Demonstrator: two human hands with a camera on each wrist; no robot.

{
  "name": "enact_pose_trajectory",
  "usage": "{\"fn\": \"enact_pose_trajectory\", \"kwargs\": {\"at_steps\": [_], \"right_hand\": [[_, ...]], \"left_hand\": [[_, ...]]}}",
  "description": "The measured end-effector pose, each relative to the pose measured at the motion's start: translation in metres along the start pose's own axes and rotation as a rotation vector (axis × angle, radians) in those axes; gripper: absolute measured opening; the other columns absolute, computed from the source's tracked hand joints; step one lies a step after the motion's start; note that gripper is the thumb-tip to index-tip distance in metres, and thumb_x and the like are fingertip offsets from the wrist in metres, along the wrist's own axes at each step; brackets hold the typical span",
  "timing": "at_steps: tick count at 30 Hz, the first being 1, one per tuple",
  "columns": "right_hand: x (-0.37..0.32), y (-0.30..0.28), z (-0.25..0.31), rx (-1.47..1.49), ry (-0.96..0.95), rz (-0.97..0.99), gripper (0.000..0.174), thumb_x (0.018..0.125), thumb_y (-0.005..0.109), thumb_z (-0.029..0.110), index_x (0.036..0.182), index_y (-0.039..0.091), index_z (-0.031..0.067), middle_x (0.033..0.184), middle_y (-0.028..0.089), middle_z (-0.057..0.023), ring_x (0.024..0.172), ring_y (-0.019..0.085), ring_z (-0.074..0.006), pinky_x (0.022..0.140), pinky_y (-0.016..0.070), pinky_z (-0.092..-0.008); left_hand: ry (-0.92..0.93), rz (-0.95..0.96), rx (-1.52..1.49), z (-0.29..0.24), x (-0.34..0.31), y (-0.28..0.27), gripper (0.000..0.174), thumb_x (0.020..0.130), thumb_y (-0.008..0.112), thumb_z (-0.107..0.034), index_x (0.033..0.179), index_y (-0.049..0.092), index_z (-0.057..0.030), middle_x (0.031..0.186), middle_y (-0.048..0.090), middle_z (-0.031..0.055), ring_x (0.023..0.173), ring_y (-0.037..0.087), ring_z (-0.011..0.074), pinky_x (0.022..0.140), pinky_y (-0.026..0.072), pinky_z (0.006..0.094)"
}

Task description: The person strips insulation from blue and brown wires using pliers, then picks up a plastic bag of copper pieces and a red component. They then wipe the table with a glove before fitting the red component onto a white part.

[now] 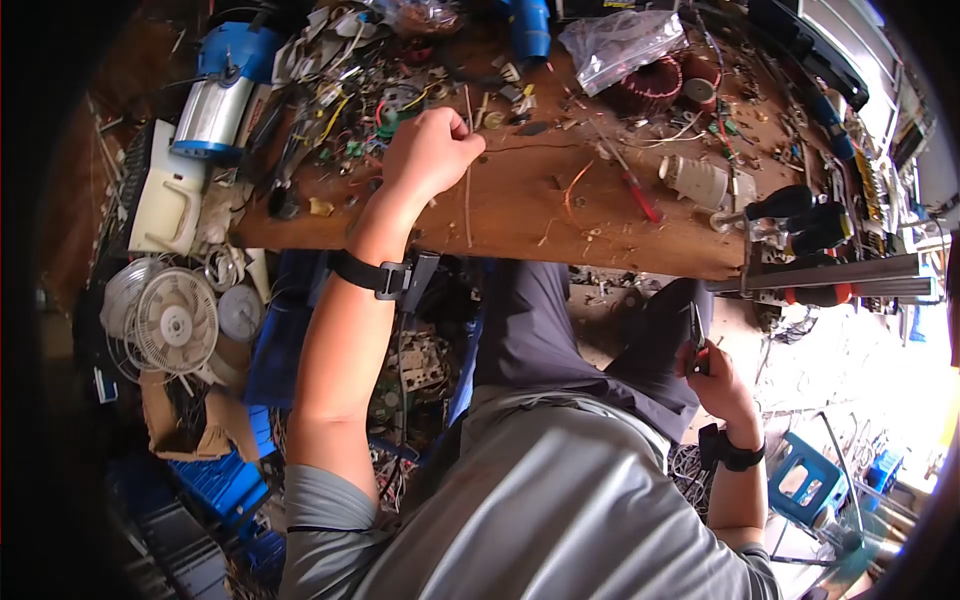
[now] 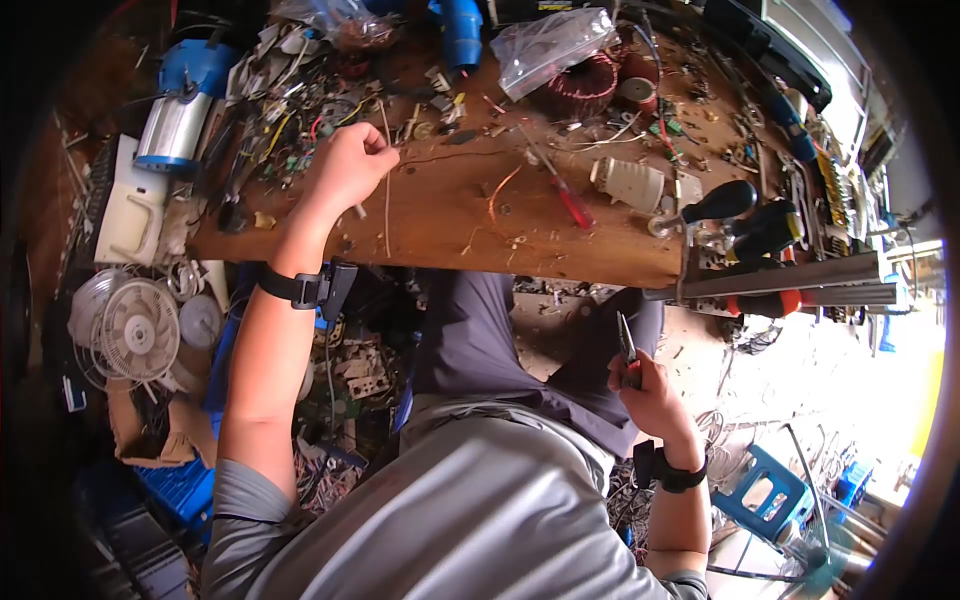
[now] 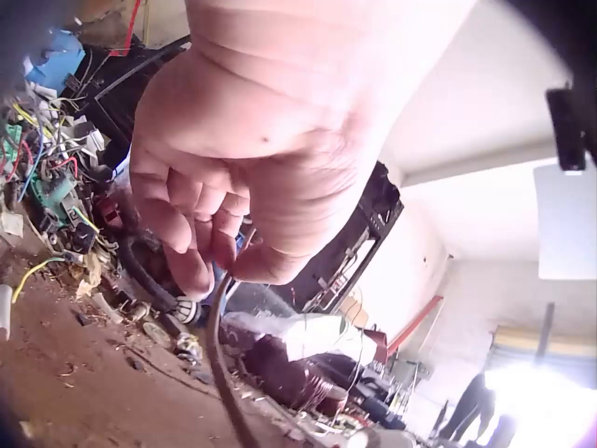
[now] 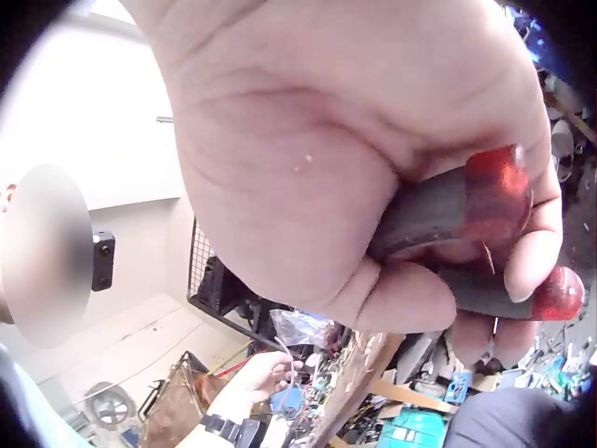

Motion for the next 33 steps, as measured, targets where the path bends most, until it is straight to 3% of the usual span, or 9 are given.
{"fn": "enact_pose_trajectory", "kwargs": {"at_steps": [1, 4, 8, 14, 17, 23, 28, 31, 33], "right_hand": [[0.002, 0.004, 0.007, 0.0, -0.032, 0.016, 0.029, 0.072, 0.045, -0.008, 0.098, 0.056, -0.0015, 0.076, 0.058, -0.0049, 0.071, 0.053, -0.0139, 0.069, 0.0451, -0.027], [0.011, 0.014, 0.018, -0.017, -0.067, 0.046, 0.033, 0.07, 0.045, -0.007, 0.1, 0.057, -0.0015, 0.076, 0.06, -0.0052, 0.07, 0.054, -0.0139, 0.067, 0.0452, -0.0266], [0.022, 0.023, 0.023, -0.037, -0.078, 0.078, 0.034, 0.069, 0.044, -0.007, 0.1, 0.057, -0.0004, 0.078, 0.061, -0.0049, 0.068, 0.053, -0.0127, 0.065, 0.0444, -0.026], [0.029, 0.033, 0.037, -0.078, -0.039, 0.092, 0.035, 0.069, 0.045, -0.007, 0.101, 0.057, 0.0005, 0.078, 0.061, -0.004, 0.068, 0.052, -0.0121, 0.064, 0.0433, -0.0259], [0.033, 0.033, 0.038, -0.032, -0.075, 0.101, 0.036, 0.069, 0.045, -0.007, 0.102, 0.057, 0.0007, 0.079, 0.06, -0.0033, 0.07, 0.052, -0.0118, 0.065, 0.043, -0.0254], [0.037, 0.033, 0.041, 0.029, -0.031, 0.122, 0.038, 0.069, 0.044, -0.008, 0.105, 0.056, -0.001, 0.082, 0.059, -0.0043, 0.073, 0.052, -0.0117, 0.069, 0.0427, -0.0243], [0.042, 0.039, 0.039, 0.168, -0.07, 0.101, 0.037, 0.069, 0.044, -0.008, 0.104, 0.056, -0.0002, 0.079, 0.058, -0.0028, 0.072, 0.052, -0.0108, 0.068, 0.0424, -0.0243], [0.044, 0.037, 0.052, 0.02, -0.023, 0.134, 0.033, 0.07, 0.044, -0.007, 0.1, 0.055, -0.0009, 0.08, 0.058, -0.0036, 0.072, 0.052, -0.0102, 0.067, 0.0423, -0.0241], [0.047, 0.041, 0.058, 0.024, -0.025, 0.125, 0.028, 0.071, 0.044, -0.008, 0.096, 0.055, -0.0006, 0.08, 0.058, -0.0036, 0.073, 0.053, -0.0103, 0.067, 0.0427, -0.0239]], "left_hand": [[-0.012, 0.0, 0.017, 0.0, -0.005, -0.004, 0.023, 0.076, 0.068, -0.028, 0.082, 0.067, -0.0053, 0.072, 0.068, 0.0124, 0.065, 0.066, 0.0284, 0.062, 0.0521, 0.0381], [-0.008, 0.044, -0.308, 0.007, -0.015, -0.008, 0.019, 0.077, 0.07, -0.019, 0.079, 0.064, -0.0011, 0.068, 0.066, 0.007, 0.061, 0.062, 0.0132, 0.058, 0.0486, 0.0279], [0.036, 0.049, -0.324, 0.011, -0.032, -0.009, 0.017, 0.081, 0.067, -0.016, 0.082, 0.063, -0.0001, 0.073, 0.068, 0.0063, 0.063, 0.062, 0.0125, 0.059, 0.0487, 0.0259], [0.003, 0.208, -0.998, -0.001, -0.063, -0.028, 0.007, 0.091, 0.061, -0.016, 0.091, 0.06, -0.0082, 0.082, 0.07, 0.0055, 0.07, 0.064, 0.0076, 0.054, 0.0427, 0.019], [-0.003, 0.251, -1.267, 0.004, -0.068, -0.031, 0.009, 0.092, 0.059, -0.016, 0.092, 0.06, -0.0077, 0.087, 0.069, 0.0082, 0.07, 0.064, 0.0098, 0.057, 0.0473, 0.0199], [-0.098, 0.307, -1.522, 0.01, -0.077, -0.012, 0.011, 0.093, 0.056, -0.016, 0.096, 0.059, -0.0057, 0.088, 0.067, 0.0112, 0.069, 0.063, 0.0126, 0.058, 0.0494, 0.0216], [0.011, 0.258, -1.193, 0.003, -0.091, 0.011, 0.014, 0.094, 0.058, -0.015, 0.105, 0.06, -0.0051, 0.084, 0.067, 0.005, 0.068, 0.06, 0.0069, 0.059, 0.0455, 0.0183], [0.113, 0.376, -1.092, -0.005, -0.106, 0.032, 0.014, 0.093, 0.059, -0.007, 0.106, 0.06, -0.0025, 0.086, 0.067, 0.0028, 0.071, 0.06, 0.0057, 0.067, 0.0499, 0.0198], [0.086, 0.464, -1.013, -0.01, -0.119, 0.042, 0.015, 0.091, 0.062, -0.003, 0.105, 0.06, -0.0017, 0.086, 0.066, 0.0026, 0.076, 0.062, 0.0063, 0.071, 0.0515, 0.0213]]}}
Point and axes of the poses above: each hand's wrist, its own x-axis towards the middle knuckle, its own y-axis out of the palm, z = x × y, the point moved 1 cm from there along x, towards the middle knuckle
